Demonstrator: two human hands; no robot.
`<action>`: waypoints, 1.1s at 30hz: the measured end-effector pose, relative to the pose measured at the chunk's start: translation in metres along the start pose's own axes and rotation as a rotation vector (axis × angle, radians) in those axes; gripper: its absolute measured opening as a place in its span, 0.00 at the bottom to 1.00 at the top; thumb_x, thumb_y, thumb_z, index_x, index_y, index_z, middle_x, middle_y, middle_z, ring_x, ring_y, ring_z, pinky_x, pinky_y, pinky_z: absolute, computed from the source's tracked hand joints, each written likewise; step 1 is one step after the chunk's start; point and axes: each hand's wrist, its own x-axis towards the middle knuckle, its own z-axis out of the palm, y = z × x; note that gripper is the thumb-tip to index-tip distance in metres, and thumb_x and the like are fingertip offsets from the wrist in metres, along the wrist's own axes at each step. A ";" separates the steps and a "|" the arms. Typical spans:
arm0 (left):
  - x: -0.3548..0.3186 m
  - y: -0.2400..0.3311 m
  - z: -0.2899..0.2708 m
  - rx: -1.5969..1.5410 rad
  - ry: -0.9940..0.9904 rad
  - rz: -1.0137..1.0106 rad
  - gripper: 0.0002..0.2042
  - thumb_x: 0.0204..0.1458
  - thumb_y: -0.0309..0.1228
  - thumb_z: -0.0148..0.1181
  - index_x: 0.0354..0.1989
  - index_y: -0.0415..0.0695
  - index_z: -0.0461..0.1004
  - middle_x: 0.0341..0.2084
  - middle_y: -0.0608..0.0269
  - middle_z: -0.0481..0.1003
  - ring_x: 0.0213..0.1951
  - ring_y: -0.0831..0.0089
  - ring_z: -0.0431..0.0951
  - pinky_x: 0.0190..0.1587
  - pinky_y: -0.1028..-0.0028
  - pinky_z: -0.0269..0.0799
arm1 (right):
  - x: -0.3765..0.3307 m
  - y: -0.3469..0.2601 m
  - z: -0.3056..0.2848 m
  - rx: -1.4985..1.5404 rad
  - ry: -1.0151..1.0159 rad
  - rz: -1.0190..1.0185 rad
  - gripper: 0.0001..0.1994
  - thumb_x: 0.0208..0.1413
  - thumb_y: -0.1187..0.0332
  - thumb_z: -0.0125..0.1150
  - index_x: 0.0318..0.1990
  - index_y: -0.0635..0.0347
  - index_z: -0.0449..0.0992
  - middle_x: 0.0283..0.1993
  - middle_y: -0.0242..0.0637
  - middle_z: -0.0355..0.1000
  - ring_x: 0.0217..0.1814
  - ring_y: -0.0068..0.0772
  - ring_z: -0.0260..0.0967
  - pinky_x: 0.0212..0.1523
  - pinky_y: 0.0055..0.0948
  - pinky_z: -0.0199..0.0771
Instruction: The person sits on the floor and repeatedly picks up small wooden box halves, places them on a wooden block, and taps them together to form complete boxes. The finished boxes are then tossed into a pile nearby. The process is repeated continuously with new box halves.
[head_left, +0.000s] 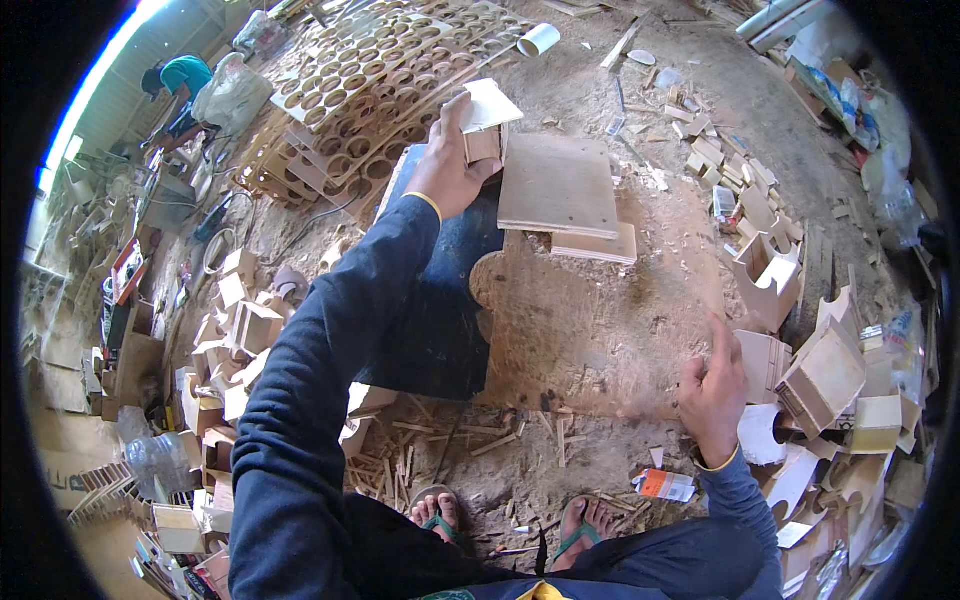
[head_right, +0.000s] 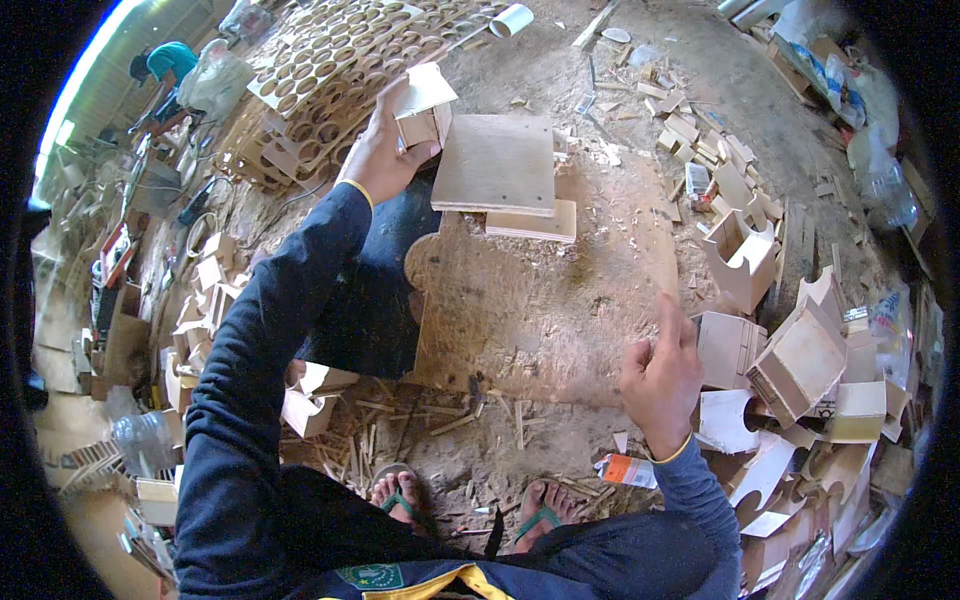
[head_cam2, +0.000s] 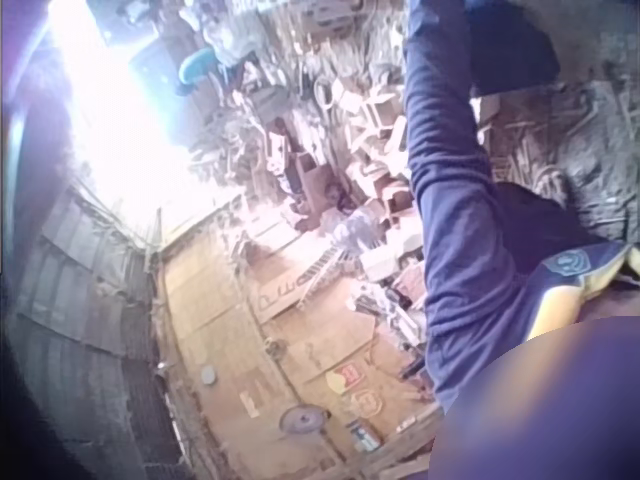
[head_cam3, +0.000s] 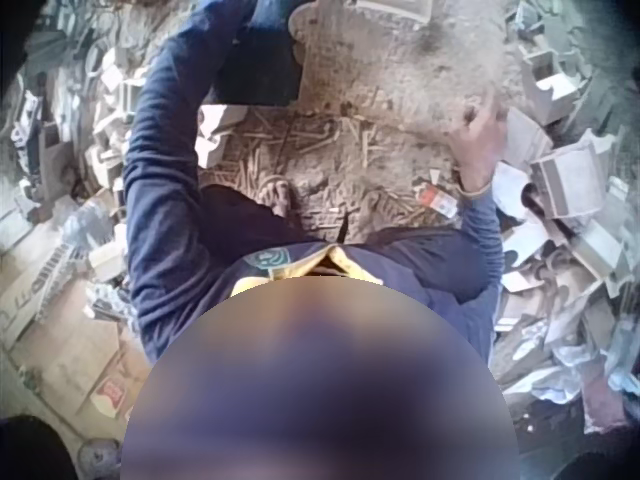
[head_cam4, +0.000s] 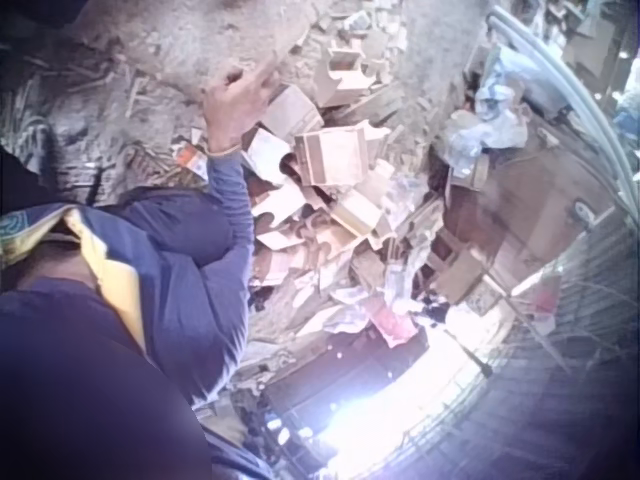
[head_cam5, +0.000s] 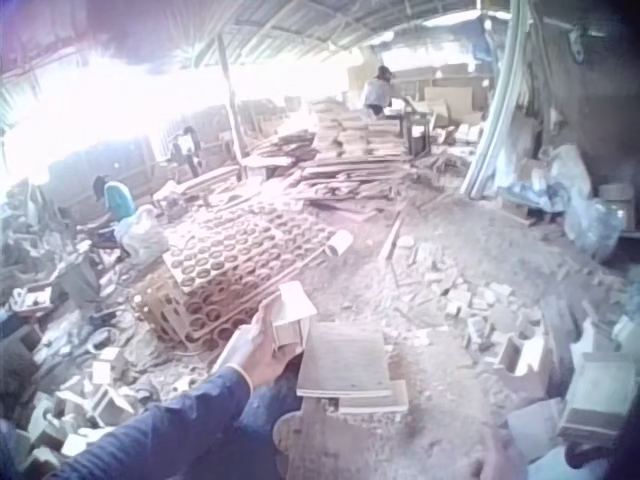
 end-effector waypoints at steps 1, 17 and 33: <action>0.000 0.001 -0.001 0.022 0.008 0.013 0.44 0.48 0.38 0.69 0.69 0.47 0.45 0.58 0.38 0.65 0.59 0.44 0.68 0.59 0.59 0.65 | 0.000 0.001 0.001 -0.007 0.011 -0.015 0.29 0.48 0.75 0.51 0.62 0.63 0.63 0.52 0.57 0.68 0.53 0.58 0.68 0.51 0.48 0.70; 0.033 -0.010 -0.033 -0.443 0.071 -0.220 0.50 0.39 0.27 0.75 0.68 0.45 0.44 0.54 0.47 0.70 0.54 0.62 0.73 0.56 0.68 0.70 | 0.001 0.003 0.000 0.002 0.020 0.047 0.26 0.47 0.67 0.55 0.58 0.58 0.65 0.42 0.54 0.69 0.40 0.60 0.72 0.39 0.52 0.74; 0.032 0.070 -0.084 0.717 -0.621 -0.278 0.36 0.58 0.63 0.41 0.50 0.39 0.77 0.42 0.38 0.78 0.45 0.46 0.78 0.51 0.59 0.72 | 0.001 0.005 0.004 0.056 -0.003 0.092 0.26 0.48 0.65 0.55 0.57 0.58 0.64 0.43 0.56 0.70 0.42 0.61 0.72 0.42 0.53 0.74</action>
